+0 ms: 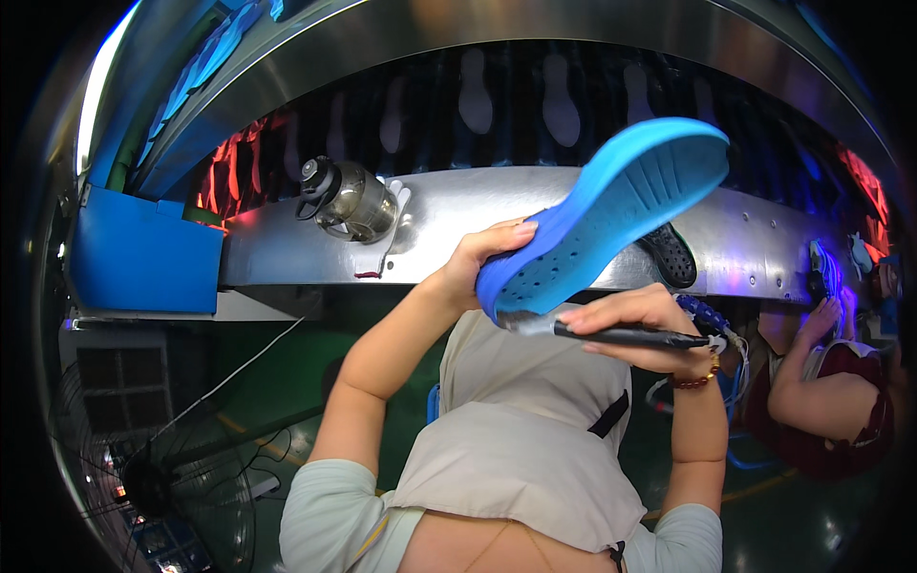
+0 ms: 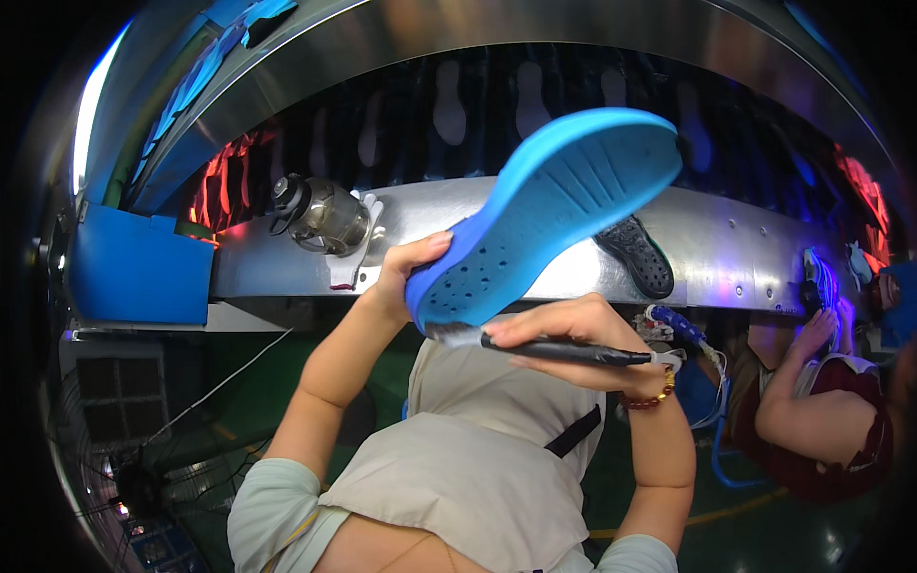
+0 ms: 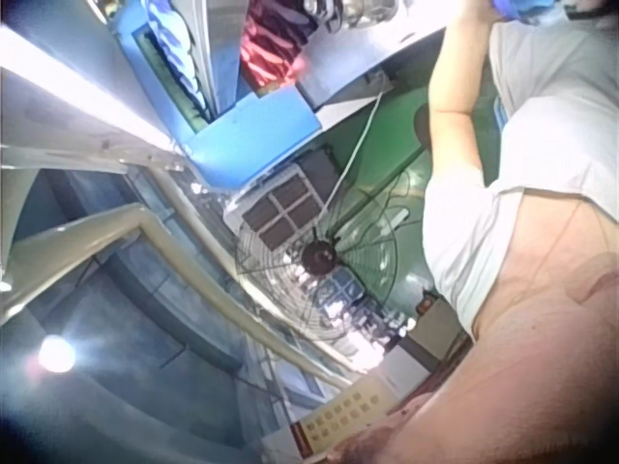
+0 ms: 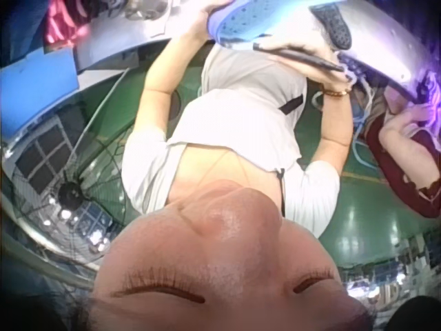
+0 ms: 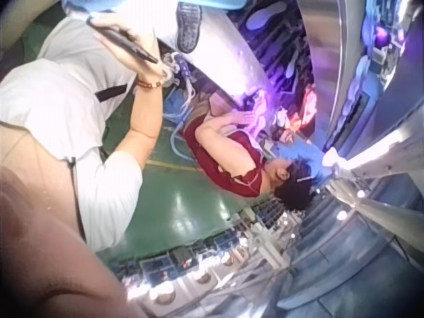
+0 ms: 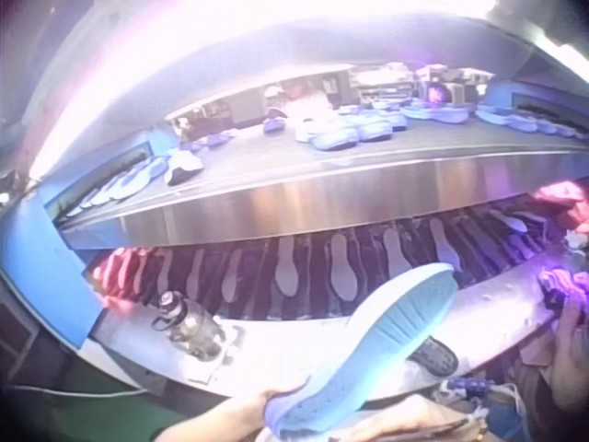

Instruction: The person repeatedly takes shoe soles from an upper conveyor belt, coats their surfaces using a brush applicator tool, and places them back onto the conveyor belt.

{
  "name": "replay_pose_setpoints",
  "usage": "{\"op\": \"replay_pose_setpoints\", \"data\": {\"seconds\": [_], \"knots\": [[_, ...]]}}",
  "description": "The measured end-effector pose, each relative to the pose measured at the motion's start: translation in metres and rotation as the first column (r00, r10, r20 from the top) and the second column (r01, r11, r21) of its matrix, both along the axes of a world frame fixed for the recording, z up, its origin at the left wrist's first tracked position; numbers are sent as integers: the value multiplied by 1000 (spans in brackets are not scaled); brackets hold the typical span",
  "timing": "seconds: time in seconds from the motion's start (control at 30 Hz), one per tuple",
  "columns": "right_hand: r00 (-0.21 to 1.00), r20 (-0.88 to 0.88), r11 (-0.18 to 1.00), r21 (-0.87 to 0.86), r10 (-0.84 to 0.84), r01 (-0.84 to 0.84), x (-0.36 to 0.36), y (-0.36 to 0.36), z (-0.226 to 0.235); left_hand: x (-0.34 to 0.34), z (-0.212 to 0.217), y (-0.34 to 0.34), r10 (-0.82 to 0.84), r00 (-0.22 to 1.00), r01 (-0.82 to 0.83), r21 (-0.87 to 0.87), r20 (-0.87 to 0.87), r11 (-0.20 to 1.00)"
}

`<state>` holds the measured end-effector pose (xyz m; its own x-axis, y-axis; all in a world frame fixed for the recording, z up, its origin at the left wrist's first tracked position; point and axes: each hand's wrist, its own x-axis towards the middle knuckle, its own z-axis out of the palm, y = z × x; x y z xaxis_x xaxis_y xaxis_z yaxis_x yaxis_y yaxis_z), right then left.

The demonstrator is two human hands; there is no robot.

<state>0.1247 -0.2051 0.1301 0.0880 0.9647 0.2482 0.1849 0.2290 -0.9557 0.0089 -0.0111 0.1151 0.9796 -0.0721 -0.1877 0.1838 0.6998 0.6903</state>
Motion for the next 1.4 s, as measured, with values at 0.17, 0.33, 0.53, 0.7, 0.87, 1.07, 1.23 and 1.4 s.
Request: {"op": "replay_pose_setpoints", "data": {"seconds": [0.17, 0.33, 0.53, 0.7, 0.87, 1.07, 1.23, 1.4], "knots": [[1000, 17, 999, 42, 19, -20, 16, -10, 18, 1, -4, 7, -121, 977, 111, -62, -174, 992], [943, 248, 969, -162, 222, -185, 26, -7, 29, 1, -1, 4, -249, 895, 315, 129, -369, 940], [978, 185, 994, -70, 92, -81, 43, -9, 29, 3, 12, 11, -245, 916, 297, 126, -318, 947], [958, 261, 986, -143, 119, -84, 47, -21, 37, -5, -5, 28, -101, 961, 122, 68, -258, 990], [989, 108, 993, -52, -103, 109, 46, -17, 4, -13, 7, 41, -47, 982, 75, 149, -180, 986], [973, 29, 964, 152, -227, 220, 26, -17, 20, -14, -24, 45, 322, 944, -327, 81, 67, 942], [852, -39, 852, -42, -523, 521, 30, 8, -39, 45, -78, -6, 126, 991, -133, -253, -43, 958], [787, -81, 788, -155, -611, 596, 19, 11, -73, 43, -97, -29, 232, 965, -252, -178, -126, 951]]}}
